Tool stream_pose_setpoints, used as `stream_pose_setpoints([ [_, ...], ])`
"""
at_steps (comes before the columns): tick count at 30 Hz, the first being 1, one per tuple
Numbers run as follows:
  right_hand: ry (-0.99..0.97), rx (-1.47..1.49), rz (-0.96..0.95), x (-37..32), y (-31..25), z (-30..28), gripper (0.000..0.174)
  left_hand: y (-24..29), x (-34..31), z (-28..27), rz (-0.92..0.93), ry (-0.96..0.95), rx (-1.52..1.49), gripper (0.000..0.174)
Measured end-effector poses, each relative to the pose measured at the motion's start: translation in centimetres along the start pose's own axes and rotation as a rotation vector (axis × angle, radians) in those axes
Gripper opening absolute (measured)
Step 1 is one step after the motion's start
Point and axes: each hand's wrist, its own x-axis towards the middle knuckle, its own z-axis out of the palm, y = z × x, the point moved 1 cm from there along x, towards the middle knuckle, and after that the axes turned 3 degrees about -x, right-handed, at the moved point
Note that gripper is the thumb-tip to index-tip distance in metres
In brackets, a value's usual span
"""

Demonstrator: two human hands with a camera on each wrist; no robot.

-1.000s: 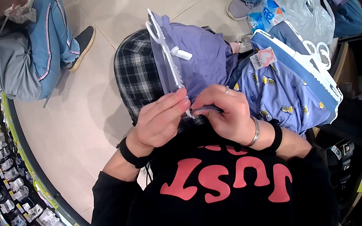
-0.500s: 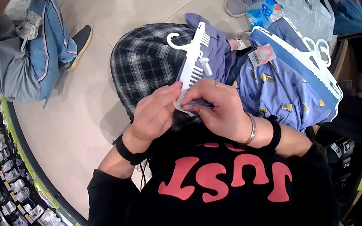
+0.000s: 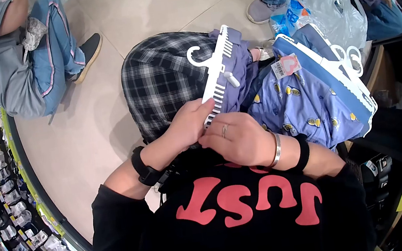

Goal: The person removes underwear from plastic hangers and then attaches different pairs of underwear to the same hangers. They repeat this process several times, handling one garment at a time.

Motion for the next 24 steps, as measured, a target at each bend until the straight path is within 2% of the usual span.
stream_pose_setpoints([
  [1, 0.024, -0.001, -0.023, 0.0, -0.2, -0.1, 0.020, -0.4, 0.3, 0.3, 0.033, 0.035, -0.003, 0.031],
  [2, 0.048, -0.002, -0.045, 0.0, -0.4, -0.1, 0.020, -0.7, 0.8, 0.6, 0.194, 0.034, 0.064, 0.031],
  [3, 0.074, -0.002, -0.068, -0.1, -0.5, -0.1, 0.020, -1.0, 0.8, 0.5, 0.189, 0.042, 0.097, 0.031],
  [6, -0.002, 0.129, 0.091, -0.6, 0.4, 0.0, 0.018, -0.1, 0.1, 0.4, 0.174, 0.086, 0.181, 0.032],
  [8, 0.073, 0.220, 0.294, -0.5, 1.4, -0.1, 0.017, 1.0, -0.9, 0.5, 0.144, 0.125, 0.231, 0.032],
  [9, 0.111, 0.266, 0.399, -0.7, 1.7, -0.1, 0.017, 0.6, -0.7, 0.3, 0.243, 0.133, 0.249, 0.032],
  [11, 0.141, 0.494, 0.771, -1.6, 2.3, -0.2, 0.020, -0.2, -0.1, 0.0, 0.441, 0.148, 0.283, 0.033],
  [13, 0.155, 0.700, 0.965, -2.4, 2.8, 0.1, 0.016, 0.1, -0.6, 0.1, 0.455, 0.127, 0.353, 0.031],
  [16, 0.262, 0.978, 1.088, -2.7, 3.4, 0.6, 0.013, 0.2, -0.9, 0.4, 0.499, 0.088, 0.338, 0.030],
  [19, 0.341, 1.041, 1.120, -2.8, 3.4, 1.1, 0.011, 0.5, -1.4, 0.8, 0.558, 0.092, 0.334, 0.029],
  [24, 0.366, 0.967, 1.153, -2.8, 3.2, 1.1, 0.011, 0.4, -1.4, 0.3, 0.605, 0.033, 0.389, 0.028],
])
